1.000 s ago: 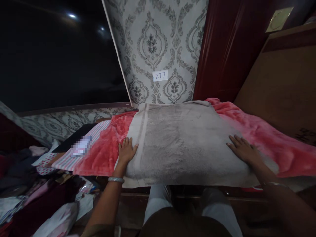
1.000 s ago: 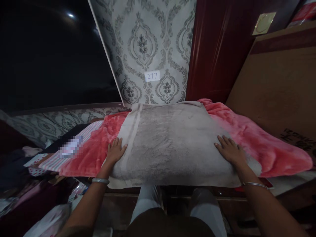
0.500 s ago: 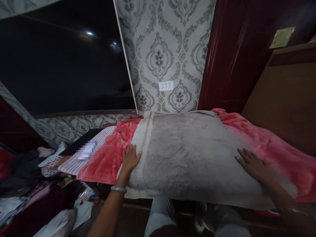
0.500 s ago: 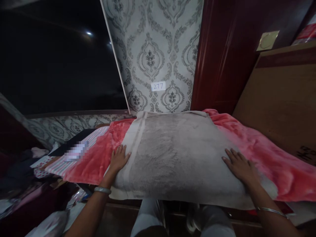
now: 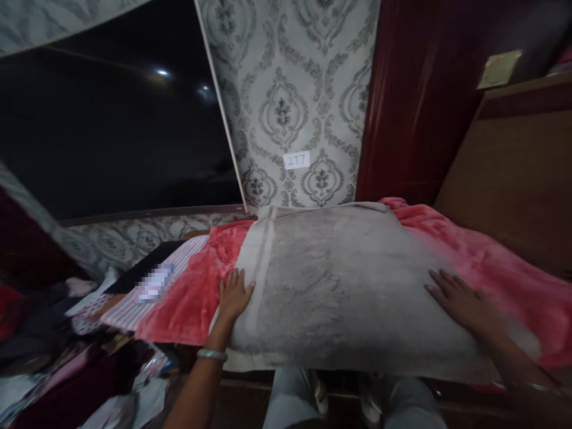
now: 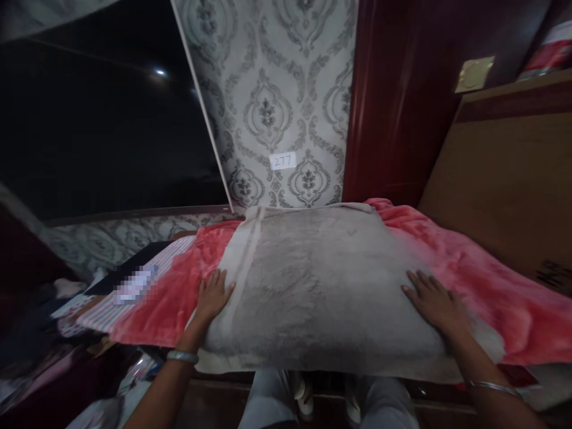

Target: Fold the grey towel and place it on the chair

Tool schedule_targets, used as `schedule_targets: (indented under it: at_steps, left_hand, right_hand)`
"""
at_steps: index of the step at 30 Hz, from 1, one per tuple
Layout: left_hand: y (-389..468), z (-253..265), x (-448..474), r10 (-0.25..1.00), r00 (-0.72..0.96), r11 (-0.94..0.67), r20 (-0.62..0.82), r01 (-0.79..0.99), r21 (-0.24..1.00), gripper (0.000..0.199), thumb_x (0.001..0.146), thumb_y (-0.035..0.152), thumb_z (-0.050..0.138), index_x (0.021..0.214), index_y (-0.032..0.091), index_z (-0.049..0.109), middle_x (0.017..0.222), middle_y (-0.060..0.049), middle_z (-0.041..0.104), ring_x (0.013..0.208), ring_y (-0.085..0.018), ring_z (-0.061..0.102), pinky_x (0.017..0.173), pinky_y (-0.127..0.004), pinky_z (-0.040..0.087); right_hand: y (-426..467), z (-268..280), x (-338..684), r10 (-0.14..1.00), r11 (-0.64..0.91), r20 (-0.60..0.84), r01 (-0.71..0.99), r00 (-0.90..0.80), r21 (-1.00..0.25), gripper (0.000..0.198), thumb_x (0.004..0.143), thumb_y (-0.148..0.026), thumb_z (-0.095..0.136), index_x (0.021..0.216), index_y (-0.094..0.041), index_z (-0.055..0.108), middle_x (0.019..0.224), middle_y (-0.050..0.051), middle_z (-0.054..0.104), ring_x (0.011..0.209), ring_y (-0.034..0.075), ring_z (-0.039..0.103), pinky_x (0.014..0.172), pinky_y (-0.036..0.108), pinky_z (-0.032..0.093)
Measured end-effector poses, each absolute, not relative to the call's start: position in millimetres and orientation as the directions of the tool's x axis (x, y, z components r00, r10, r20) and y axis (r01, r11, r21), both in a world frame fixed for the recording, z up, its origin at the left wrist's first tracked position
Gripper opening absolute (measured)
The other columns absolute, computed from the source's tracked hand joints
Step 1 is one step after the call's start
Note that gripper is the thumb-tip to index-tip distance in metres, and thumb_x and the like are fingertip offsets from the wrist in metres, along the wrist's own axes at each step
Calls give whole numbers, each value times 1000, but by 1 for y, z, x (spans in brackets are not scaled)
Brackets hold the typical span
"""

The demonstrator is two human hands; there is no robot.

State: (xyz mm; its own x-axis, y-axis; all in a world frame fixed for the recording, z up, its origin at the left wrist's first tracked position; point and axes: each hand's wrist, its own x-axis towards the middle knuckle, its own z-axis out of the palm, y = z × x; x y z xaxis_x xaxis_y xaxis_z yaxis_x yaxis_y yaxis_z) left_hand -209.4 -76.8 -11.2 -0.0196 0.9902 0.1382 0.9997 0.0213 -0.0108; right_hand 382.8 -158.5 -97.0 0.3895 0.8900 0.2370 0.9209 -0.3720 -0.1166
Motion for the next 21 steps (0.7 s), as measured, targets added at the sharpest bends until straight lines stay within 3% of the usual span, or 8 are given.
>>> schedule_targets:
  at_steps: [10,21]
  left_hand:
    - [-57,-16,-219,987,9,-10,161,1000,10,65,99,44,32,156,12,39,164,-18,31,153,-31,27,122,-59,23]
    - [-50,-18,-221,985,-11,-1,170,998,70,68,95,45,30,154,13,42,163,-16,35,153,-30,27,122,-58,23]
  right_hand:
    - [-164,-62,363,899,-393,146,908,413,-146,62,102,-48,27,158,-23,37,165,8,30,151,28,30,121,55,25]
    - [-166,-57,360,891,-396,163,901,424,-179,59,102,-46,33,156,-24,40,164,7,32,151,29,30,122,54,25]
